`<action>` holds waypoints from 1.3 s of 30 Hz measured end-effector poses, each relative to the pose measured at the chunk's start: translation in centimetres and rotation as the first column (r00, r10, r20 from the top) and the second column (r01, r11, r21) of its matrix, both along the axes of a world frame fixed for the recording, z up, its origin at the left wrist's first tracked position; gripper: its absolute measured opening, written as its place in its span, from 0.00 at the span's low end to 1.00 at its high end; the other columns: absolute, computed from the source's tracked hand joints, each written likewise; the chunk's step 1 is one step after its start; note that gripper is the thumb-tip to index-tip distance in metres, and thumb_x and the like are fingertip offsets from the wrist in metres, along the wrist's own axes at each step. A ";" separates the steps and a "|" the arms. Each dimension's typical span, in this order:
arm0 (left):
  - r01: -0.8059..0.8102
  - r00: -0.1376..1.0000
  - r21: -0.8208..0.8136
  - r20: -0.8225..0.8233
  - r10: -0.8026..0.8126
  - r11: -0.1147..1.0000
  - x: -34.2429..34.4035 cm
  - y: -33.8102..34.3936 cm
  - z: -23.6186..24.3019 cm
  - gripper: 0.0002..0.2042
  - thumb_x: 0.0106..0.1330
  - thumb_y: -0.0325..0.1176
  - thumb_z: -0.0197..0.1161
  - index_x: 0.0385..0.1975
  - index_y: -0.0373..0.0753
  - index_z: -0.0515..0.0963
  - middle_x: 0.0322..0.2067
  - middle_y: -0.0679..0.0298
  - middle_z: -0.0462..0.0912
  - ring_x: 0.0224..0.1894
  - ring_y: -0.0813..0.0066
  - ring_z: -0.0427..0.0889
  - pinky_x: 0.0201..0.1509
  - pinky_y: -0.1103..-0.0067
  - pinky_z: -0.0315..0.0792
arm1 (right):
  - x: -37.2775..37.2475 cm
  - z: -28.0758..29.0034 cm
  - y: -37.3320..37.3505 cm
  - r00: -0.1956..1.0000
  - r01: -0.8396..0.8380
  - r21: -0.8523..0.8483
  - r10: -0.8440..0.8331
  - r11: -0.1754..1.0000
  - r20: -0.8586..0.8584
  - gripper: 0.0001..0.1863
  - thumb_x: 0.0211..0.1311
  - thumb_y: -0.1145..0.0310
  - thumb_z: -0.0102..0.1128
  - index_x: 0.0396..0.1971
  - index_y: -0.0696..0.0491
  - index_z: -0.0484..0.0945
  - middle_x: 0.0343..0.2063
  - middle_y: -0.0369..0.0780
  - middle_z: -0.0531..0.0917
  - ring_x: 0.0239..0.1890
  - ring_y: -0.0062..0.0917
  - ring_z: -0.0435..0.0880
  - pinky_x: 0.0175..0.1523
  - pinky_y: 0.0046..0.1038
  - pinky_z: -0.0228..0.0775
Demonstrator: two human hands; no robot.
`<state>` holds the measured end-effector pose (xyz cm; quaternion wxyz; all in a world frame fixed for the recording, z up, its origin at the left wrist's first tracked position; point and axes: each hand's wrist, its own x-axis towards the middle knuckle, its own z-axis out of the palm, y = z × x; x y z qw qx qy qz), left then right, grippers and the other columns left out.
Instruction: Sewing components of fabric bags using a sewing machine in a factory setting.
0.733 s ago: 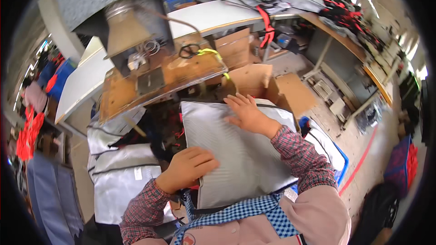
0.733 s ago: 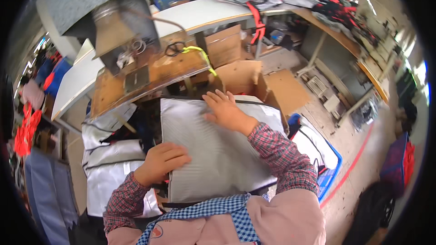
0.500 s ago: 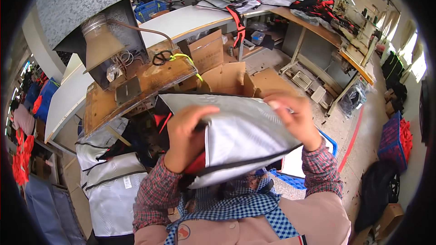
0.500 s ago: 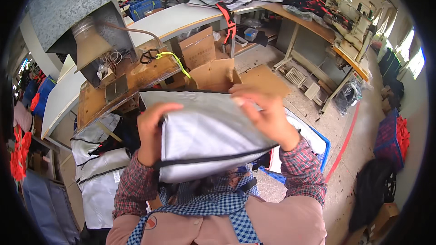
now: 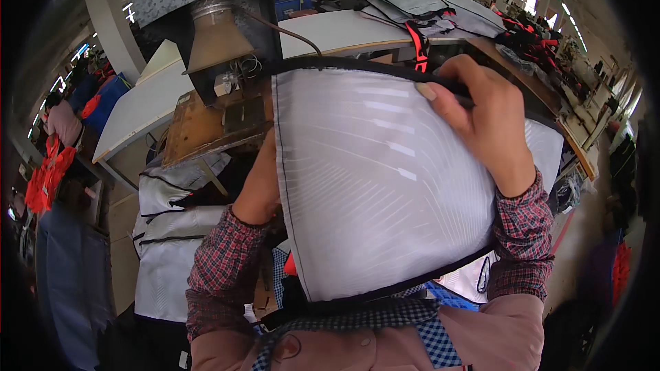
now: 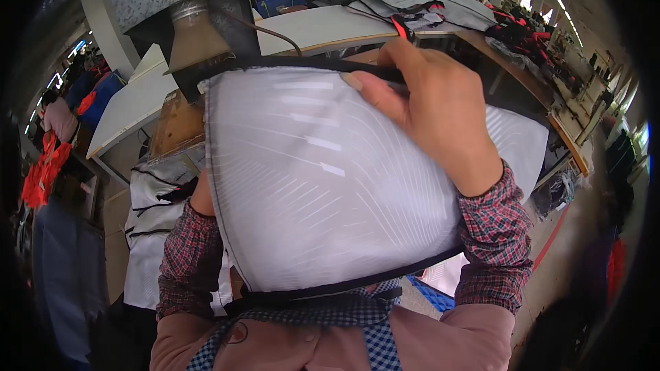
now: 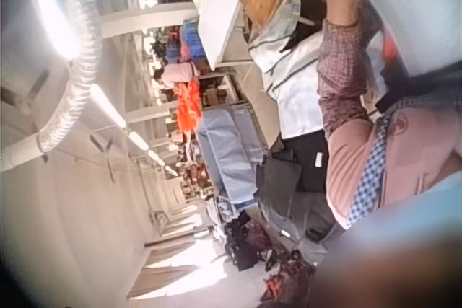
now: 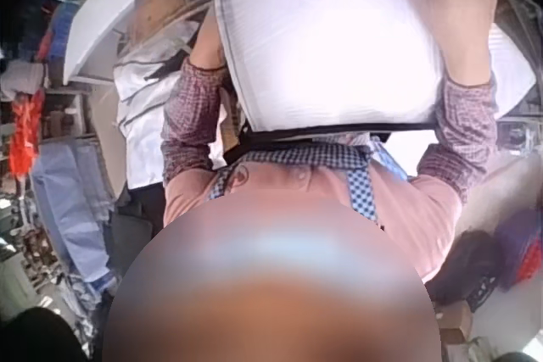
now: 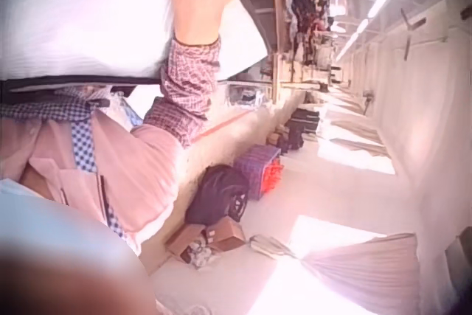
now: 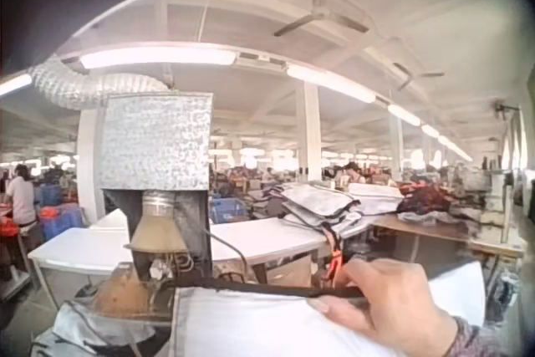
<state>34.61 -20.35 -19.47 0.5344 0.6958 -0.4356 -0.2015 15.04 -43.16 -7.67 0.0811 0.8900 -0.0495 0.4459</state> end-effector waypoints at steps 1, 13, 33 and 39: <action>-0.042 0.995 -0.019 -0.093 0.040 0.999 -0.2 0.1 -1.5 0.28 0.69 0.38 0.58 0.62 0.27 0.59 0.57 0.53 0.71 0.54 0.72 0.74 0.56 0.78 0.71 | 2.4 -2.0 -0.4 0.994 0.022 0.018 -0.020 1.000 -0.107 0.21 0.60 0.48 0.62 0.30 0.54 0.79 0.17 0.43 0.79 0.21 0.38 0.81 0.26 0.36 0.71; -0.297 0.794 -0.270 -0.602 0.080 0.916 10.6 0.9 -7.5 0.17 0.70 0.36 0.56 0.55 0.35 0.74 0.47 0.67 0.80 0.48 0.81 0.78 0.53 0.82 0.70 | 17.9 -13.1 -6.3 0.913 -0.170 0.264 0.253 0.949 -0.320 0.21 0.65 0.51 0.56 0.26 0.56 0.81 0.21 0.49 0.81 0.25 0.46 0.81 0.31 0.42 0.73; -0.554 0.764 -0.241 -0.528 0.371 0.797 22.5 -1.0 -8.3 0.11 0.67 0.39 0.62 0.36 0.36 0.78 0.28 0.67 0.80 0.27 0.80 0.80 0.31 0.83 0.77 | 29.8 -13.8 -5.3 0.819 -0.195 0.182 0.262 0.964 -0.510 0.25 0.67 0.46 0.51 0.29 0.54 0.83 0.19 0.48 0.81 0.26 0.45 0.81 0.33 0.42 0.74; -0.621 0.652 -0.158 -0.648 0.394 0.768 25.1 -1.0 -8.3 0.09 0.63 0.37 0.62 0.32 0.38 0.78 0.26 0.69 0.79 0.26 0.78 0.79 0.30 0.80 0.76 | 32.8 -14.2 -5.5 0.793 -0.251 0.238 0.340 0.938 -0.506 0.26 0.67 0.46 0.51 0.27 0.56 0.81 0.19 0.49 0.80 0.26 0.47 0.80 0.34 0.43 0.72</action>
